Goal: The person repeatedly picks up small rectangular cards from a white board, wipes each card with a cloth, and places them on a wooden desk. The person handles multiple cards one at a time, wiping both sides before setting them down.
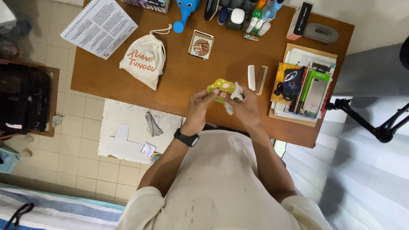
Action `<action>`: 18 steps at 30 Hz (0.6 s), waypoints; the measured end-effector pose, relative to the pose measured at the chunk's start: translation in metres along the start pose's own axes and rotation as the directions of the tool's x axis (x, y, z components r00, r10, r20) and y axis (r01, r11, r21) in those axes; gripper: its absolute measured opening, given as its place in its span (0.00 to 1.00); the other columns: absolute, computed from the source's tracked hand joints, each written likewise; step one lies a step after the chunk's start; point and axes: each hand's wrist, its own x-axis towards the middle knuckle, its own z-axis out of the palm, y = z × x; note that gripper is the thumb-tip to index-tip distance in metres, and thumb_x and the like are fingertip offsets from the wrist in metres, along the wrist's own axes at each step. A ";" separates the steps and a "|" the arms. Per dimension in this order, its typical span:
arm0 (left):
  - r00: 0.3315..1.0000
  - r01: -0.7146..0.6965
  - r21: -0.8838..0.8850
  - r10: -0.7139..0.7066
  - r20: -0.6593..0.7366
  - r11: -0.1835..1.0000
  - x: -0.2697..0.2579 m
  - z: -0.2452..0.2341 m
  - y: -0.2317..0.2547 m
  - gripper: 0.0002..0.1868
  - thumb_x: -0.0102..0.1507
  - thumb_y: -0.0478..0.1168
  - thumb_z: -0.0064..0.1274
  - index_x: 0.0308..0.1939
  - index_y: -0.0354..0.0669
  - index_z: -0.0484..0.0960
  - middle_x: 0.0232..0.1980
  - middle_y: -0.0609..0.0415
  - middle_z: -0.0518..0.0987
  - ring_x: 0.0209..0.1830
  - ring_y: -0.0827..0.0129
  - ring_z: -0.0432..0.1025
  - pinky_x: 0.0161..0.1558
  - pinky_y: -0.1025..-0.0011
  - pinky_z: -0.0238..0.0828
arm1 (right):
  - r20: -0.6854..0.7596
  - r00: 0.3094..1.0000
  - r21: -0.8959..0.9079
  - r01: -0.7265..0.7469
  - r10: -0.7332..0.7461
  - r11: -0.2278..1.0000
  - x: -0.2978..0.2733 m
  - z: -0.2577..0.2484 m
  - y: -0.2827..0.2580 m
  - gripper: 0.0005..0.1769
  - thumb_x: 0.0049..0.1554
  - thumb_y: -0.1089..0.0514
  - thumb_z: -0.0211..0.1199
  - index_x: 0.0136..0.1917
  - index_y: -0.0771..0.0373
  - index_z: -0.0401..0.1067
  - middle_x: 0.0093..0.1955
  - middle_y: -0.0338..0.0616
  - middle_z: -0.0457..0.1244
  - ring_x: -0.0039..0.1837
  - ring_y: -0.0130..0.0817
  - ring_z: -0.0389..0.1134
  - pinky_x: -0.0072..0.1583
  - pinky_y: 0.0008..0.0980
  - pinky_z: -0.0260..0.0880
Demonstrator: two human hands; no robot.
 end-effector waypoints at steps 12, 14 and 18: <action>0.997 0.046 -0.183 -0.058 -0.058 0.982 -0.005 -0.002 0.004 0.14 0.64 0.33 0.58 0.53 0.34 0.79 0.41 0.49 0.84 0.38 0.67 0.82 0.45 0.68 0.82 | 0.219 0.762 -0.346 0.645 -0.610 0.681 -0.013 0.022 -0.033 0.36 0.47 0.85 0.50 0.67 0.68 0.69 0.66 0.67 0.62 0.71 0.74 0.58 0.68 0.64 0.63; 0.994 0.039 -0.177 -0.056 -0.091 0.983 -0.010 0.003 0.014 0.13 0.64 0.36 0.59 0.51 0.35 0.79 0.41 0.52 0.84 0.38 0.69 0.82 0.45 0.70 0.82 | 0.021 0.950 -0.149 0.312 -0.312 0.938 -0.008 0.016 -0.017 0.15 0.57 0.67 0.55 0.58 0.66 0.68 0.53 0.54 0.61 0.57 0.52 0.61 0.55 0.51 0.68; 0.996 -0.015 -0.035 0.011 -0.090 0.999 -0.012 0.010 0.017 0.12 0.66 0.43 0.60 0.48 0.39 0.85 0.42 0.57 0.84 0.42 0.77 0.78 0.55 0.70 0.75 | 0.061 0.992 0.145 -0.117 0.110 0.982 -0.008 0.023 -0.012 0.24 0.52 0.41 0.77 0.48 0.58 0.70 0.39 0.34 0.66 0.41 0.23 0.69 0.36 0.24 0.72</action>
